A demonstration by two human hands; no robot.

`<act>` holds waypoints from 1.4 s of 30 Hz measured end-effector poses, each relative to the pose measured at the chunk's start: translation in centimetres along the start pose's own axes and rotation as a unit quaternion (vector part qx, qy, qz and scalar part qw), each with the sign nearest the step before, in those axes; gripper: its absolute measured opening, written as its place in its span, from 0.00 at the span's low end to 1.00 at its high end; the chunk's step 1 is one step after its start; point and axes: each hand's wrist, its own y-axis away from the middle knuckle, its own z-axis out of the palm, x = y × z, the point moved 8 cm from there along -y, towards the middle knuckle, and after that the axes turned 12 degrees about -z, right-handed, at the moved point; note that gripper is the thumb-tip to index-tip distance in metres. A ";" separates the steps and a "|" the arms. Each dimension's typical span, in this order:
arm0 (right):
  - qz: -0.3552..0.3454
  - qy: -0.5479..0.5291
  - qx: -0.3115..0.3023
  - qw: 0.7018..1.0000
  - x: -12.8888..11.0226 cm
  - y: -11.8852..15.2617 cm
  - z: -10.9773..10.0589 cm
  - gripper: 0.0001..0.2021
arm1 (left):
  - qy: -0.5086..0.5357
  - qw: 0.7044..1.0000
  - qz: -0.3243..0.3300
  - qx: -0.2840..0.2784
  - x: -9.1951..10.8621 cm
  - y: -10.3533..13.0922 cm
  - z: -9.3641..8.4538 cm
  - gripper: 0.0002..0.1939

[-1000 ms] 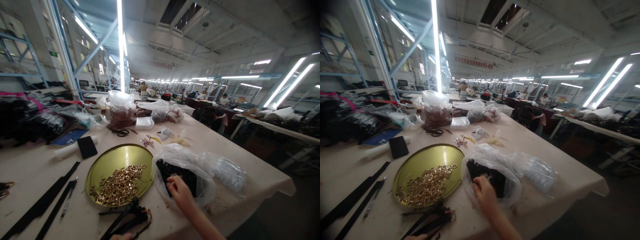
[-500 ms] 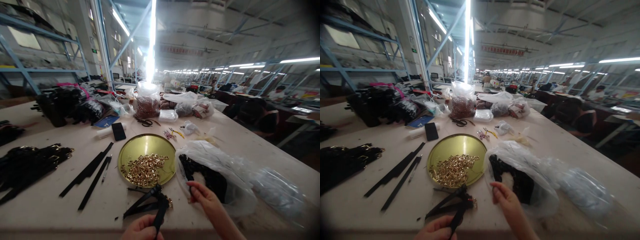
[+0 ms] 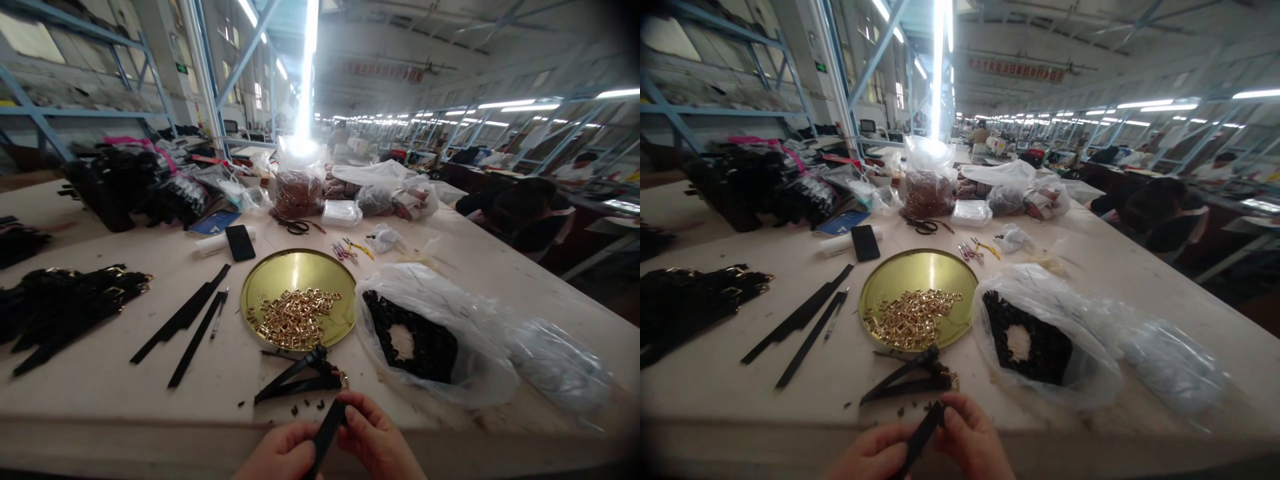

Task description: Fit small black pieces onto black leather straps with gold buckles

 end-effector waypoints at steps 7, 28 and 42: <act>-0.007 0.068 -0.029 0.997 0.4 0.4 -0.5 0.18 | 0.054 0.996 -0.055 -0.043 -0.8 0.3 1.4 0.22; 0.024 -0.051 0.004 0.998 0.5 2.1 0.5 0.15 | -0.325 0.919 0.165 0.150 2.4 0.9 -0.6 0.16; -0.045 0.125 -0.002 0.991 0.9 2.1 -1.5 0.20 | -0.148 0.987 -0.003 0.055 -1.1 -0.5 0.3 0.12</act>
